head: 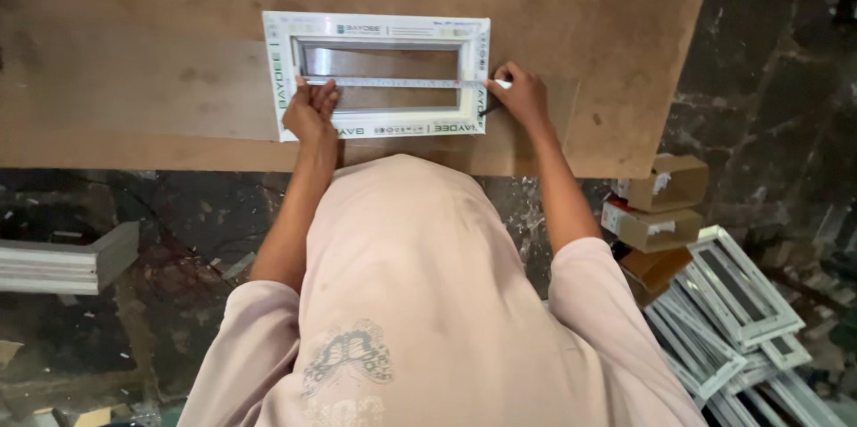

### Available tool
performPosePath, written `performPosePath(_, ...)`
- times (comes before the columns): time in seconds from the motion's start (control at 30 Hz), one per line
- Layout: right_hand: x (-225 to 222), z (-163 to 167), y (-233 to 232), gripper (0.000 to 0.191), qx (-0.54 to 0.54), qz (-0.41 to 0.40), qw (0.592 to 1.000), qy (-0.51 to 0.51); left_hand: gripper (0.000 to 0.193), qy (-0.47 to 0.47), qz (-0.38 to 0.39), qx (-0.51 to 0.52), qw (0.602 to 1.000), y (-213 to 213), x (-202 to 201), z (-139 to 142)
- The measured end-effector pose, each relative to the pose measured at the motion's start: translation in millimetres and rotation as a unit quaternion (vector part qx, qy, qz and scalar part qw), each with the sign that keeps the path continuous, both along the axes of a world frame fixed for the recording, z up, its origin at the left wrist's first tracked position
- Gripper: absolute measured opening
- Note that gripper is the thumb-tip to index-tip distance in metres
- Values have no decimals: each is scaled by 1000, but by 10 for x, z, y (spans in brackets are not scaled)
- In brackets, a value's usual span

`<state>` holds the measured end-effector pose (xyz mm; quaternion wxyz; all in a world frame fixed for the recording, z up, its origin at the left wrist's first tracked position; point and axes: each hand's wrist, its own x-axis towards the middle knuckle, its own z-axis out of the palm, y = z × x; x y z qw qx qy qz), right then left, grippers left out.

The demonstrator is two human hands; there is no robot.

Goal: The person measures the inside of a white window frame with a tape measure, marks the frame with a pencil, and repositions the frame on the work table. They place a clear glass pane on the table, set a frame over it, measure again, and later stack finished frames and pick fasteners from a box.

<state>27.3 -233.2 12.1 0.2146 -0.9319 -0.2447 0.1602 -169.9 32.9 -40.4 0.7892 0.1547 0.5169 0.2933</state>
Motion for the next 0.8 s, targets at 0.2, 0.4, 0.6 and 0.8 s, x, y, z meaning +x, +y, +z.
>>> performPosePath(0.2, 13, 20, -11, 35, 23, 11, 1000, -13, 27, -3, -16, 3, 1000, -26, -31, -7)
performPosePath(0.4, 38, 39, -26, 36, 18, 9, 1000, 6, 28, -7, -19, 7, 1000, -44, -28, -8)
performPosePath(0.6, 58, 49, 1, 36, 17, 12, 1000, 1, 30, -8, -14, 3, 1000, -27, 2, -23)
performPosePath(0.8, 59, 50, 11, 36, 15, 18, 1000, -6, 30, -2, -12, -2, 1000, -24, -1, 18)
